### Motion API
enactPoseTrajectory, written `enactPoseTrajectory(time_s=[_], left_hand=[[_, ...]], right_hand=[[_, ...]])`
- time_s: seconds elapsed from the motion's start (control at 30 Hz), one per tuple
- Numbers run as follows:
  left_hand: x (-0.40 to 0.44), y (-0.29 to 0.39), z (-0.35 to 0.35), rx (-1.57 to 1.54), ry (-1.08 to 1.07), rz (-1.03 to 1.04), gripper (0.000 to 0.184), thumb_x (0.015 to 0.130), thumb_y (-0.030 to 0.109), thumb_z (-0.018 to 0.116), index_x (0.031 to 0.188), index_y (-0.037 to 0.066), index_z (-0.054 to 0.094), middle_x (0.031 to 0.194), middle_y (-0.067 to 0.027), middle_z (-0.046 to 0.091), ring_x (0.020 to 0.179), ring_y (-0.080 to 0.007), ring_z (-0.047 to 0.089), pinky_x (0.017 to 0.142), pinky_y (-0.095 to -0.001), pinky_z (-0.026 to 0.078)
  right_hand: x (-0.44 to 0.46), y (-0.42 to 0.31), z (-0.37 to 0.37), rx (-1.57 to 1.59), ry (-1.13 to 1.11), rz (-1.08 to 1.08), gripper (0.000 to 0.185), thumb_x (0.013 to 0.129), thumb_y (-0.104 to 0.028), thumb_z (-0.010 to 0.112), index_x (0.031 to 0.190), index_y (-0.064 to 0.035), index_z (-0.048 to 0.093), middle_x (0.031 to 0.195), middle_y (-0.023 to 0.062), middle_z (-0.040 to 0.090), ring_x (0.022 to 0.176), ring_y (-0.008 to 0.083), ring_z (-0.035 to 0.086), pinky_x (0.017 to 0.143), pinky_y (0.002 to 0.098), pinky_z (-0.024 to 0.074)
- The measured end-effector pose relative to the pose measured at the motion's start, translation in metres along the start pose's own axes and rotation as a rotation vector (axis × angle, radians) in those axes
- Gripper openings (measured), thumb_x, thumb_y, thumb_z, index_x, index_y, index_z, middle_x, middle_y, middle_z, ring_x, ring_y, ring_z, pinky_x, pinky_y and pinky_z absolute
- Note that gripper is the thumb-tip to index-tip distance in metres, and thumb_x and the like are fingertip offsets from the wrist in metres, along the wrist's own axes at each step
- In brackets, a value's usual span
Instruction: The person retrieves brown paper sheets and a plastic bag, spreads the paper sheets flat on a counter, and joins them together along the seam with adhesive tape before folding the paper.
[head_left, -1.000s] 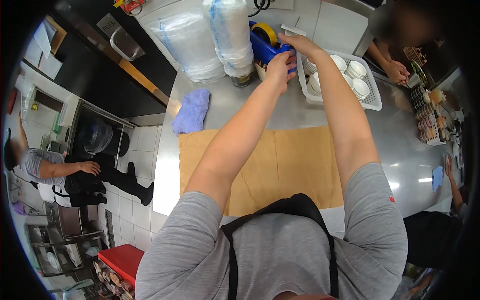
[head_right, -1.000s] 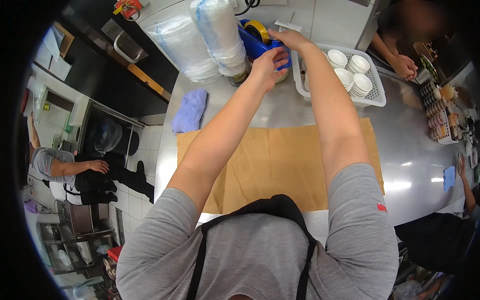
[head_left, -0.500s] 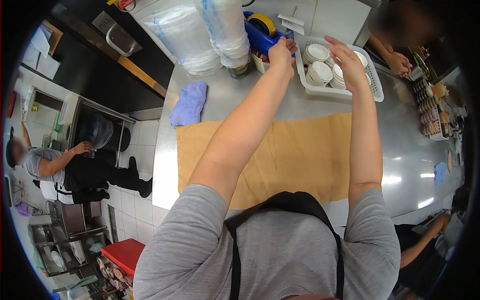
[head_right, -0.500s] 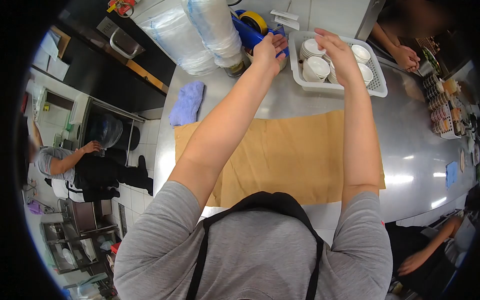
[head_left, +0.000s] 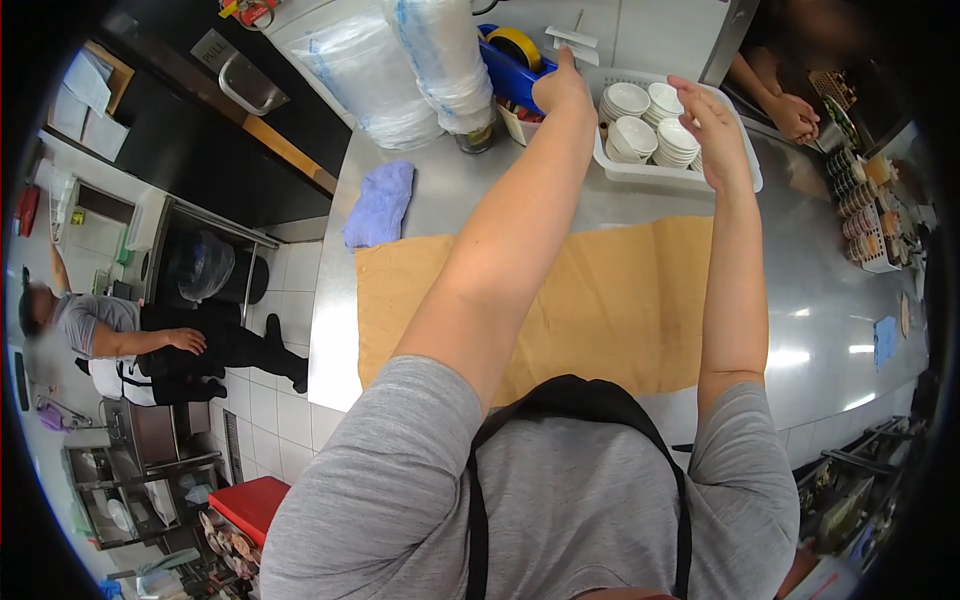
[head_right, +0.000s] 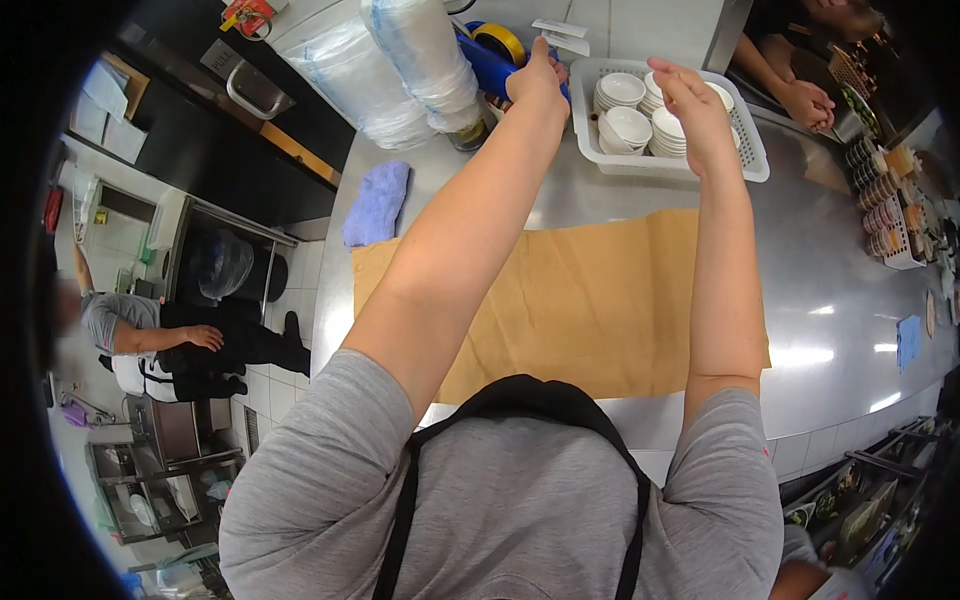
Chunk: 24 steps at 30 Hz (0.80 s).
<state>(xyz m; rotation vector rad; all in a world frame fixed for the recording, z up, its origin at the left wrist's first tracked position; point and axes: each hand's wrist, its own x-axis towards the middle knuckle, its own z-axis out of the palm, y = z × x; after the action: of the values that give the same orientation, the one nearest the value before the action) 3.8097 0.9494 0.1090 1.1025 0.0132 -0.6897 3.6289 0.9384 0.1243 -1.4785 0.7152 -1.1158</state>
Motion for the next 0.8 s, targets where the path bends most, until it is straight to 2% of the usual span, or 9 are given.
enactPoseTrajectory(time_s=[0.07,0.17,0.27,0.47,0.53,0.57,0.63,0.7,0.8], left_hand=[[0.016,-0.014,0.005,0.064,0.024,0.012,0.034,0.077,0.025,0.066,0.063,-0.004,0.055,0.066,-0.0102,0.059,0.054,-0.0211,0.052,0.055,-0.0344,0.043],[0.039,-0.028,0.002,0.189,0.027,0.154,0.025,0.072,0.018,0.069,0.069,-0.004,0.06,0.077,-0.0168,0.065,0.069,-0.026,0.062,0.066,-0.0336,0.047],[0.046,-0.025,-0.01,0.427,-0.056,0.317,0.022,0.07,0.018,0.07,0.072,-0.002,0.061,0.078,-0.0168,0.065,0.07,-0.0278,0.062,0.068,-0.0346,0.048],[0.049,-0.018,-0.024,0.597,-0.04,0.351,0.022,0.069,0.018,0.07,0.079,0.0,0.064,0.083,-0.0159,0.065,0.076,-0.0311,0.063,0.073,-0.0364,0.048],[0.051,-0.019,-0.044,0.967,-0.185,0.32,0.012,0.068,0.008,0.068,0.07,-0.002,0.061,0.062,-0.0077,0.062,0.054,-0.0154,0.057,0.051,-0.0265,0.045],[0.053,-0.025,-0.057,0.881,-0.317,0.35,0.012,0.07,0.011,0.068,0.075,0.001,0.062,0.068,-0.0049,0.062,0.058,-0.0131,0.056,0.051,-0.027,0.043],[0.026,-0.022,-0.087,0.427,-0.547,0.109,0.014,0.073,0.011,0.068,0.081,0.004,0.06,0.074,-0.0019,0.06,0.062,-0.0101,0.053,0.054,-0.0256,0.04],[0.009,-0.021,-0.126,0.409,-0.697,0.045,0.014,0.077,0.012,0.067,0.085,0.005,0.058,0.078,0.001,0.058,0.064,-0.0075,0.05,0.055,-0.0227,0.037],[-0.023,-0.024,-0.185,0.44,-0.74,0.008,0.013,0.078,0.013,0.067,0.084,0.005,0.059,0.075,0.0022,0.056,0.063,-0.0066,0.048,0.057,-0.0208,0.037]], right_hand=[[-0.007,0.009,-0.005,-0.069,-0.062,0.118,0.028,0.084,-0.027,0.055,0.105,-0.0094,0.061,0.116,0.0008,0.054,0.102,0.0062,0.042,0.09,0.0273,0.0317],[-0.023,0.014,0.003,-0.063,-0.067,0.13,0.026,0.085,-0.027,0.054,0.102,-0.0093,0.062,0.112,0.0004,0.056,0.104,0.0072,0.043,0.09,0.0273,0.0327],[-0.034,0.031,0.011,0.023,-0.083,0.148,0.022,0.085,-0.026,0.054,0.095,-0.0096,0.063,0.11,0.0008,0.057,0.101,0.0084,0.046,0.088,0.027,0.035],[-0.077,0.049,0.041,0.164,-0.009,0.221,0.016,0.083,-0.021,0.053,0.075,-0.008,0.059,0.095,0.0012,0.06,0.084,0.0088,0.051,0.077,0.0266,0.0403],[-0.093,0.061,0.046,0.151,0.01,0.264,0.017,0.083,-0.022,0.056,0.075,-0.0082,0.059,0.094,0.0009,0.06,0.085,0.0079,0.051,0.075,0.0266,0.041],[-0.106,0.061,0.053,0.169,0.057,0.296,0.019,0.083,-0.025,0.059,0.073,-0.0081,0.058,0.081,-0.0004,0.059,0.075,0.0062,0.051,0.065,0.0233,0.0404],[-0.14,0.069,0.054,0.161,-0.052,0.347,0.02,0.082,-0.025,0.061,0.073,-0.0078,0.057,0.065,-0.0023,0.054,0.062,0.005,0.048,0.056,0.02,0.0365],[-0.188,0.055,0.068,0.166,-0.048,0.425,0.019,0.082,-0.024,0.062,0.074,-0.0071,0.059,0.057,-0.004,0.047,0.052,0.0041,0.044,0.049,0.0187,0.0323],[-0.25,0.064,0.078,0.158,-0.075,0.597,0.018,0.083,-0.022,0.062,0.075,-0.0057,0.06,0.057,-0.0032,0.048,0.05,0.0037,0.043,0.046,0.0182,0.032]])
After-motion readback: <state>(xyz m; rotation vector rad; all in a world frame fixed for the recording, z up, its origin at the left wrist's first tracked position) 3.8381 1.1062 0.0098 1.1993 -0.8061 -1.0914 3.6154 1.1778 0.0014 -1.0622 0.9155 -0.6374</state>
